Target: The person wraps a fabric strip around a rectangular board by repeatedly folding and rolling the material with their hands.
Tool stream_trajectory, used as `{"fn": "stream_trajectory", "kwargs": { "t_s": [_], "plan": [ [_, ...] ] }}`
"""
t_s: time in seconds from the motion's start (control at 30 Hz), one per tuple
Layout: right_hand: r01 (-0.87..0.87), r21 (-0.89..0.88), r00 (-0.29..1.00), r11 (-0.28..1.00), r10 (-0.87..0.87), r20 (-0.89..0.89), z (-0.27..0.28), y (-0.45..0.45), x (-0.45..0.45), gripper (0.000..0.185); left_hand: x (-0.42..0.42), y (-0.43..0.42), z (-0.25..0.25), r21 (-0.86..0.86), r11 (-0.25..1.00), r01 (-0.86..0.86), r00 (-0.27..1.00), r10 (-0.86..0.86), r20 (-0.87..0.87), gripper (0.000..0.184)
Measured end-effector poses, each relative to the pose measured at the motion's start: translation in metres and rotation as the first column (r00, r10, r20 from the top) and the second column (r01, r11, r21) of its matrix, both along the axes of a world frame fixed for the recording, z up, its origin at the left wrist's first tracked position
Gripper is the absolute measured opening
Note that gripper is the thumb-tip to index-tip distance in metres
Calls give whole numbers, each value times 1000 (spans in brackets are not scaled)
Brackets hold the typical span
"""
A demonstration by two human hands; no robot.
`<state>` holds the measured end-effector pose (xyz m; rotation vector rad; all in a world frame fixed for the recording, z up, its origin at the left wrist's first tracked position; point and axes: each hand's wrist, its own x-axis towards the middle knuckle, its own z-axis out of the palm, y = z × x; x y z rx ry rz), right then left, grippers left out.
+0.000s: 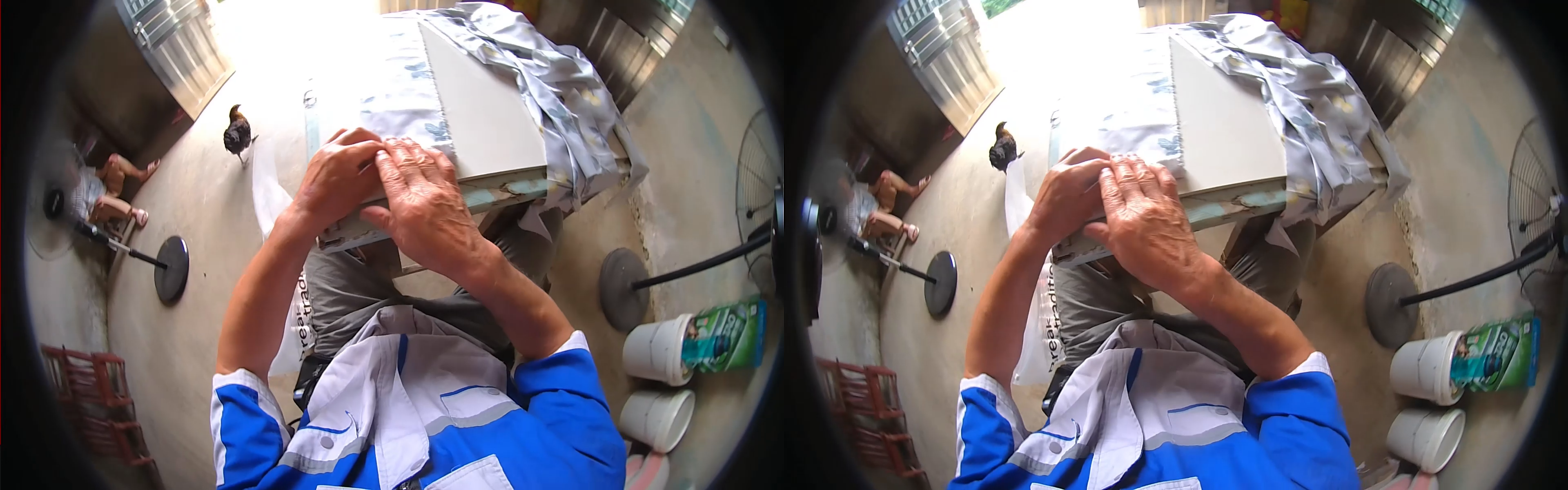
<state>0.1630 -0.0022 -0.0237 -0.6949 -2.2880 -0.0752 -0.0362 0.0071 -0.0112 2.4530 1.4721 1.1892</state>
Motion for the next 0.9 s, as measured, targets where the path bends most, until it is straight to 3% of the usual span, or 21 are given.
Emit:
{"fn": "stream_trajectory", "kwargs": {
  "t_s": [0.17, 0.27, 0.57, 0.77, 0.9],
  "plan": [
    [100, -16, 991, 995, -98, 91, -16, 9, 23, 80, 8, -8, 11, -105, 993, -53, 997, 47, -58, 19],
    [98, -75, 991, 992, -91, 94, -17, 8, 32, 80, 10, -7, 8, -90, 995, -51, 999, 50, -17, 17],
    [145, -67, 989, 987, -143, 23, -21, 2, 26, 77, 13, -10, 13, -33, 997, -73, 987, 67, -147, 21],
    [-47, -183, 996, 982, 31, -87, 6, 30, 58, 48, 12, -9, 14, -43, 998, -34, 992, 29, -123, 18],
    [-138, -199, 976, 970, 99, -193, 27, 73, 77, 30, 16, -6, 27, -90, 995, -34, 971, 11, -239, 13]
  ]
}}
